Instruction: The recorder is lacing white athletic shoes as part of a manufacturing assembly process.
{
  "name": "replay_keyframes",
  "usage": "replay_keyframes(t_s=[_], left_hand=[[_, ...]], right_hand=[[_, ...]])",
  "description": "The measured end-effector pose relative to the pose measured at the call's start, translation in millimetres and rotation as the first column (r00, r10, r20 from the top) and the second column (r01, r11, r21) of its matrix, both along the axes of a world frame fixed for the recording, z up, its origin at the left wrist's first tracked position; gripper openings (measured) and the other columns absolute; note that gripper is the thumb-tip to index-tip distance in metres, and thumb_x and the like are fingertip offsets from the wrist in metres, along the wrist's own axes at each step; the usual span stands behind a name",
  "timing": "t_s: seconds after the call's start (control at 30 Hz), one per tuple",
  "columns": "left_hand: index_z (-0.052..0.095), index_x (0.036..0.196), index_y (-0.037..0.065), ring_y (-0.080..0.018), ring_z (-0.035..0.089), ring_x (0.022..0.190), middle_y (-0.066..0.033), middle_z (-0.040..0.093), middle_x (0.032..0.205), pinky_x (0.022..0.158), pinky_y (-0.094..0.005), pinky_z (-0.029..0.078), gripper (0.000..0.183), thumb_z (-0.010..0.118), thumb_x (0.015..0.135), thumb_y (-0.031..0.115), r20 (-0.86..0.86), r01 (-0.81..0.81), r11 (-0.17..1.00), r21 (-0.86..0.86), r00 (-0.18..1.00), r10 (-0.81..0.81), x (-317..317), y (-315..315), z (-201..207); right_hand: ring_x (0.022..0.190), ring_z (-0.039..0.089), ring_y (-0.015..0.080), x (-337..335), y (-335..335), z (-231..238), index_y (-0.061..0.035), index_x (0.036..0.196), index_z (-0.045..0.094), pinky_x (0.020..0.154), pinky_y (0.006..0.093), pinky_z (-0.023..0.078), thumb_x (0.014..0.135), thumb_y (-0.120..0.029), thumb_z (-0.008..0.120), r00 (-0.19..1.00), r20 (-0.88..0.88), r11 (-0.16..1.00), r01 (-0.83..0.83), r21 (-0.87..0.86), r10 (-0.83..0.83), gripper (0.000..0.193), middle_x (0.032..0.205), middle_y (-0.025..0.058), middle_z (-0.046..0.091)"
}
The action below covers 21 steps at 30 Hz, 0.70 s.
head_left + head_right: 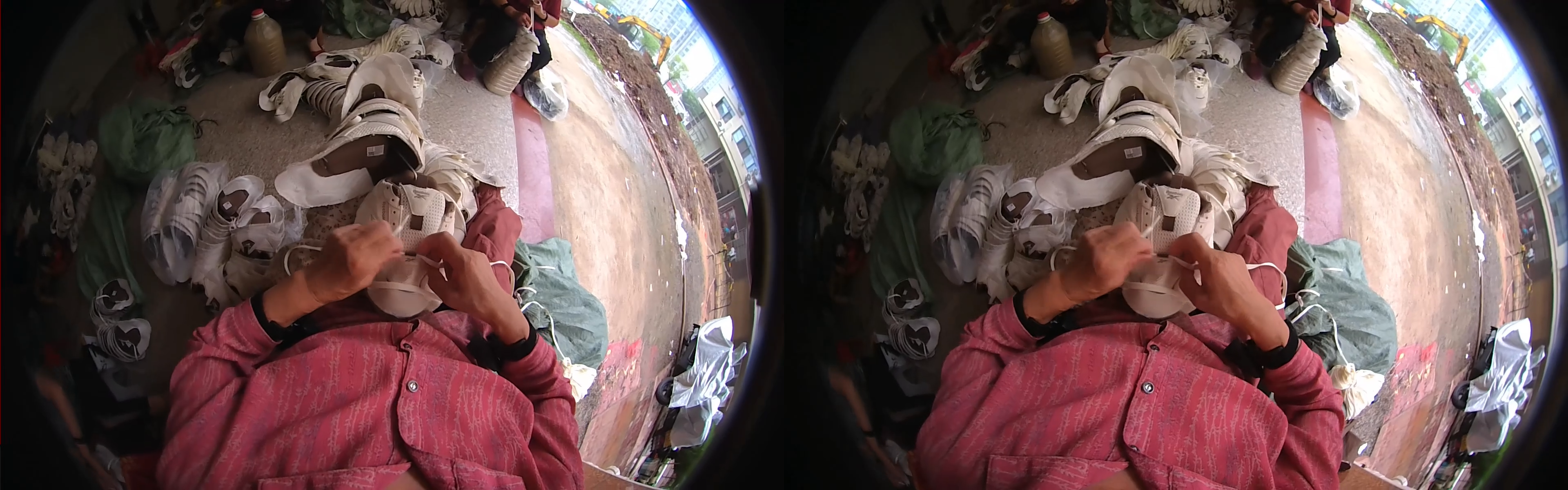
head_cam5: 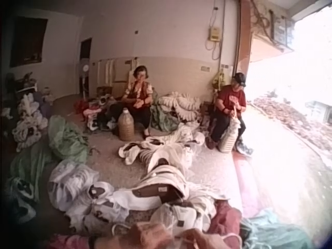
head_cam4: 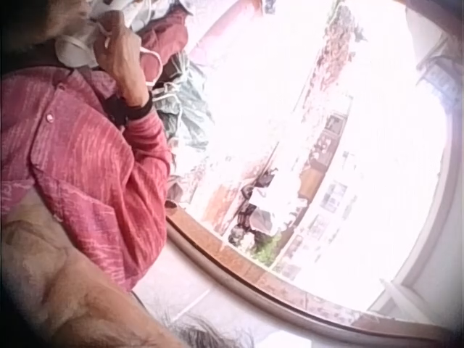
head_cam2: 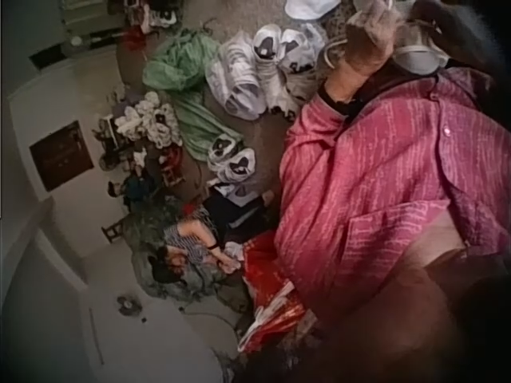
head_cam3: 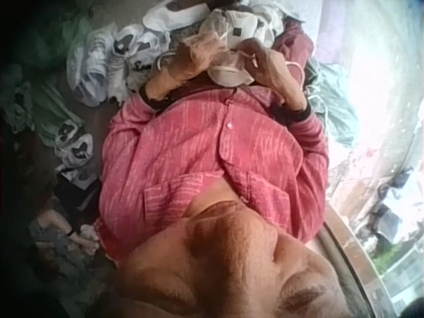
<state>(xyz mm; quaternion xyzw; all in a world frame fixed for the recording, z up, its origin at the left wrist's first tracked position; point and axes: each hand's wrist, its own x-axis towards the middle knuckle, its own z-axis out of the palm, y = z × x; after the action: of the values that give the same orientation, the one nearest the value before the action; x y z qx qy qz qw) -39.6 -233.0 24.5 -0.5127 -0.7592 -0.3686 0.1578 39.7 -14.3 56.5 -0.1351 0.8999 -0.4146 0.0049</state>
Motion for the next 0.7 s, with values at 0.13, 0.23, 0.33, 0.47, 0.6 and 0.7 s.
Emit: replay_keyframes(t_s=[0.13,0.23,0.33,0.47,0.6,0.7], left_hand=[[0.060,0.086,0.008,-0.0296,0.058,0.088,-0.0090,0.055,0.095,0.074,-0.0393,0.048,0.012,0.070,0.079,0.007,0.069,-0.433,0.899,-0.066,0.897,0.437,-13,-60,-8],[0.062,0.088,0.005,-0.0347,0.046,0.117,-0.0145,0.051,0.125,0.095,-0.0420,0.039,0.010,0.069,0.080,0.004,-0.164,-0.684,0.727,0.061,0.712,0.683,-20,-115,-12],[0.063,0.090,0.005,-0.0331,0.046,0.120,-0.0171,0.048,0.132,0.097,-0.0404,0.039,0.008,0.068,0.083,0.005,-0.159,-0.794,0.596,0.119,0.577,0.801,-11,-135,-16],[0.057,0.109,0.006,-0.0223,0.058,0.111,-0.0131,0.057,0.127,0.081,-0.0275,0.047,0.014,0.056,0.098,0.014,0.714,-0.597,0.665,0.450,0.687,0.134,-7,-114,-14],[0.057,0.116,0.004,-0.0290,0.054,0.124,-0.0194,0.060,0.127,0.100,-0.0398,0.043,0.026,0.046,0.102,0.023,0.700,-0.354,0.606,0.713,0.421,-0.577,-8,-53,29],[0.053,0.127,0.003,-0.0138,0.055,0.077,-0.0011,0.053,0.071,0.085,-0.0333,0.043,0.034,0.042,0.103,0.026,0.553,-0.287,0.508,0.812,0.099,-0.827,-21,-36,19]], right_hand=[[0.071,0.065,0.0375,15,20,-19,-0.0080,0.101,0.053,0.063,0.0440,0.050,0.082,-0.013,0.062,0.957,0.058,0.955,0.276,0.107,-0.283,0.022,0.074,0.0160,0.064],[0.069,0.064,0.0363,29,44,-34,-0.0093,0.098,0.057,0.062,0.0444,0.051,0.079,-0.012,0.062,0.935,-0.038,0.904,0.351,0.244,-0.352,0.019,0.073,0.0150,0.065],[0.064,0.064,0.0313,42,61,-39,-0.0075,0.089,0.063,0.058,0.0397,0.050,0.079,-0.011,0.063,0.917,-0.198,0.844,0.397,0.361,-0.347,0.011,0.073,0.0126,0.065],[0.070,0.061,0.0233,58,84,-45,-0.0064,0.080,0.068,0.062,0.0354,0.047,0.077,-0.010,0.064,0.819,-0.379,0.769,0.552,0.321,-0.430,0.007,0.071,0.0090,0.061],[0.075,0.049,0.0144,90,89,-25,-0.0036,0.074,0.066,0.074,0.0290,0.038,0.073,-0.006,0.065,0.911,0.322,0.762,0.398,-0.511,-0.260,0.003,0.074,0.0011,0.052],[0.096,0.052,0.0215,105,95,-40,-0.0052,0.080,0.067,0.094,0.0397,0.039,0.072,-0.005,0.064,0.994,0.106,0.253,0.104,-0.962,-0.006,0.009,0.095,0.0059,0.059]])
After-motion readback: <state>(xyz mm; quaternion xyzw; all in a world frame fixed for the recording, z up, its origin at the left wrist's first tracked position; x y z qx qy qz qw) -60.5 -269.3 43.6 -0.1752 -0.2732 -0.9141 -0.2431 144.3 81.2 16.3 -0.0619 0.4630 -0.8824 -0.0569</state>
